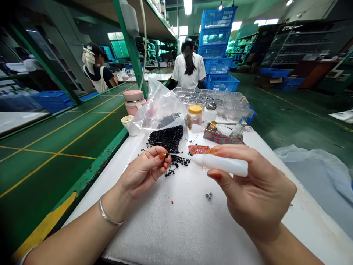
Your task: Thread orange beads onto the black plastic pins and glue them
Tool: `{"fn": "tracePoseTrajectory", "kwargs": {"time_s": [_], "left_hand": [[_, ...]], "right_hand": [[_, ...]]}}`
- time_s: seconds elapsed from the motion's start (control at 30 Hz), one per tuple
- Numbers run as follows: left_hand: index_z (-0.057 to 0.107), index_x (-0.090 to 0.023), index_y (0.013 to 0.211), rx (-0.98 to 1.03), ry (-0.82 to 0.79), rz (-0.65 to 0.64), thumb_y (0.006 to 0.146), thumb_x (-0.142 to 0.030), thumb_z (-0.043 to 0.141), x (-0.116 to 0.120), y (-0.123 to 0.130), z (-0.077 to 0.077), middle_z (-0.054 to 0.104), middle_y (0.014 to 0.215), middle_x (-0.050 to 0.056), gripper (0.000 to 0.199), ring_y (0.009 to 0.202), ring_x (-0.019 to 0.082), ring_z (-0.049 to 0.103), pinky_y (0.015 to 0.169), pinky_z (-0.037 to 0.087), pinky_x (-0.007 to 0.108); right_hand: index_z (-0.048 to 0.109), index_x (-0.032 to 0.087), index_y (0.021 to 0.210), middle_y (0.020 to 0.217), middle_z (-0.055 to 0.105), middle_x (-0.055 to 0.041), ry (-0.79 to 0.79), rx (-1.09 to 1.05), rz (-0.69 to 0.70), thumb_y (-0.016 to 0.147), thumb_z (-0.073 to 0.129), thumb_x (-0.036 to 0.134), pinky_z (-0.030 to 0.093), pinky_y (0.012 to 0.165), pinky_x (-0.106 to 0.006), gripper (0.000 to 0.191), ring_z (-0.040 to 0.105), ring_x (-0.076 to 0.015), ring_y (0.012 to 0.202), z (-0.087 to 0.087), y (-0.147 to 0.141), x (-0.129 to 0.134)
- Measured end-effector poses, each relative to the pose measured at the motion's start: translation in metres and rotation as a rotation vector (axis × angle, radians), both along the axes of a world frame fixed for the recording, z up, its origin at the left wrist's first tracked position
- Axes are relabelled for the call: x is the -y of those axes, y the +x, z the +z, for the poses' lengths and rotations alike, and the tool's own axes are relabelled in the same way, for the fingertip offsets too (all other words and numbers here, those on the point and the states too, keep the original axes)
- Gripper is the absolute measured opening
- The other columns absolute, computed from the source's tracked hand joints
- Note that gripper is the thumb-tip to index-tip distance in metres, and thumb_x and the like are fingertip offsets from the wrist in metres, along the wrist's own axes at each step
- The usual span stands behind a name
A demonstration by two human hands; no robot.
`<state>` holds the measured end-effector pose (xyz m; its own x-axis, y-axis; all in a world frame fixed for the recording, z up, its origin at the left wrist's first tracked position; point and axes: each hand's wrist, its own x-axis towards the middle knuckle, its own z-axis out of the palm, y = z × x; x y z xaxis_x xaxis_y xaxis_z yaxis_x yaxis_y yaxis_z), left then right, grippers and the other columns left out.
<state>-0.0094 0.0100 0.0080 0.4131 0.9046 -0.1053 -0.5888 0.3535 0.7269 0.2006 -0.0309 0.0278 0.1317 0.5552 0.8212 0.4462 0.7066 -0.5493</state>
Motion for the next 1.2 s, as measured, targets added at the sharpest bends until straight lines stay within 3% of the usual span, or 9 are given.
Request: {"fn": "tracePoseTrajectory", "kwargs": {"time_s": [0.27, 0.57, 1.2], "left_hand": [[0.068, -0.011, 0.084, 0.012, -0.037, 0.011, 0.076, -0.010, 0.072, 0.0018, 0.0011, 0.0007, 0.071, 0.073, 0.005, 0.009, 0.061, 0.008, 0.065, 0.057, 0.054, 0.013], [0.067, -0.010, 0.083, 0.007, -0.094, 0.083, 0.078, -0.008, 0.069, 0.0030, 0.0031, 0.0011, 0.071, 0.072, 0.005, 0.006, 0.059, 0.008, 0.065, 0.057, 0.054, 0.013], [0.066, -0.011, 0.084, -0.031, -0.089, 0.085, 0.080, -0.007, 0.066, 0.0060, 0.0037, 0.0030, 0.071, 0.073, 0.006, 0.006, 0.060, 0.008, 0.065, 0.057, 0.054, 0.014]], "right_hand": [[0.074, 0.028, 0.099, 0.091, 0.075, -0.0008, 0.060, 0.088, -0.040, 0.069, 0.081, 0.019, 0.056, 0.073, -0.036, 0.032, 0.068, -0.0236, 0.081, -0.0011, 0.0016, -0.0016], [0.074, 0.028, 0.102, 0.091, 0.075, -0.0011, 0.106, 0.135, -0.004, 0.068, 0.081, 0.017, 0.055, 0.075, -0.039, 0.037, 0.069, -0.0248, 0.081, -0.0036, 0.0005, -0.0011], [0.074, 0.029, 0.103, 0.093, 0.075, 0.0025, 0.114, 0.124, 0.043, 0.067, 0.082, 0.012, 0.055, 0.075, -0.038, 0.041, 0.068, -0.0216, 0.081, -0.0062, -0.0009, -0.0013]]}}
